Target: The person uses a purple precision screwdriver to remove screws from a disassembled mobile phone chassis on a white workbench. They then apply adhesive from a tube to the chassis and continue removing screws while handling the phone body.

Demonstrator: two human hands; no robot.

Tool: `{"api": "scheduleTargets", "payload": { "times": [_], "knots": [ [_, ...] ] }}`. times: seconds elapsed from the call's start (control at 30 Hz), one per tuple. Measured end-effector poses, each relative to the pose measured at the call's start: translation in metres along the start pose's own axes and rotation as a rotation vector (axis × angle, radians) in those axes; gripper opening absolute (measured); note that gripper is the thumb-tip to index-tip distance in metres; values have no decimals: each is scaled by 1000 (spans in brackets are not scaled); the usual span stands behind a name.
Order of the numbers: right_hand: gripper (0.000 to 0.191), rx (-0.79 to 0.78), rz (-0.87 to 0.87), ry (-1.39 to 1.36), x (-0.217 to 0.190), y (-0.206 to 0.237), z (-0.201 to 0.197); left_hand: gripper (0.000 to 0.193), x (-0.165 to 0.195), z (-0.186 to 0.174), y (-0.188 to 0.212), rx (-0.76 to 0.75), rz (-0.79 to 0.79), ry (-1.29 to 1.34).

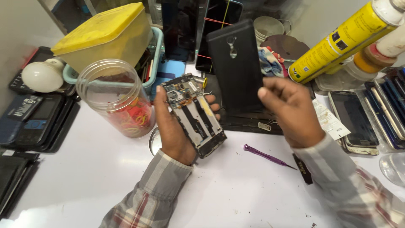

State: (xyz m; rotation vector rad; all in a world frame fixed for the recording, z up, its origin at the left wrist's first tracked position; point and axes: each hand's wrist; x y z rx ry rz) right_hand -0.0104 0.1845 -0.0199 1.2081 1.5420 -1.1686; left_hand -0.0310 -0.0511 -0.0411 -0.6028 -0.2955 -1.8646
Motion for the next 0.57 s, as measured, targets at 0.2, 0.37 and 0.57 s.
{"api": "scheduleTargets", "payload": {
  "times": [0.2,0.37,0.57],
  "knots": [
    [31,-278,312,-481,7,21,36,60,-7,1,-1,-46,91,118],
    [31,-324,337,-439,10,24,47,70,-8,-4,-1,-140,41,109],
    [39,-247,184,-114,24,30,51,81,-17,-17,-31,-146,-14,79]
  ]
}}
Point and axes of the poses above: each hand's wrist, its own y-axis away from the middle knuckle, its own z-axis out of the palm, x = y × z, and after that the axes turned 12 degrees about -x, right-handed
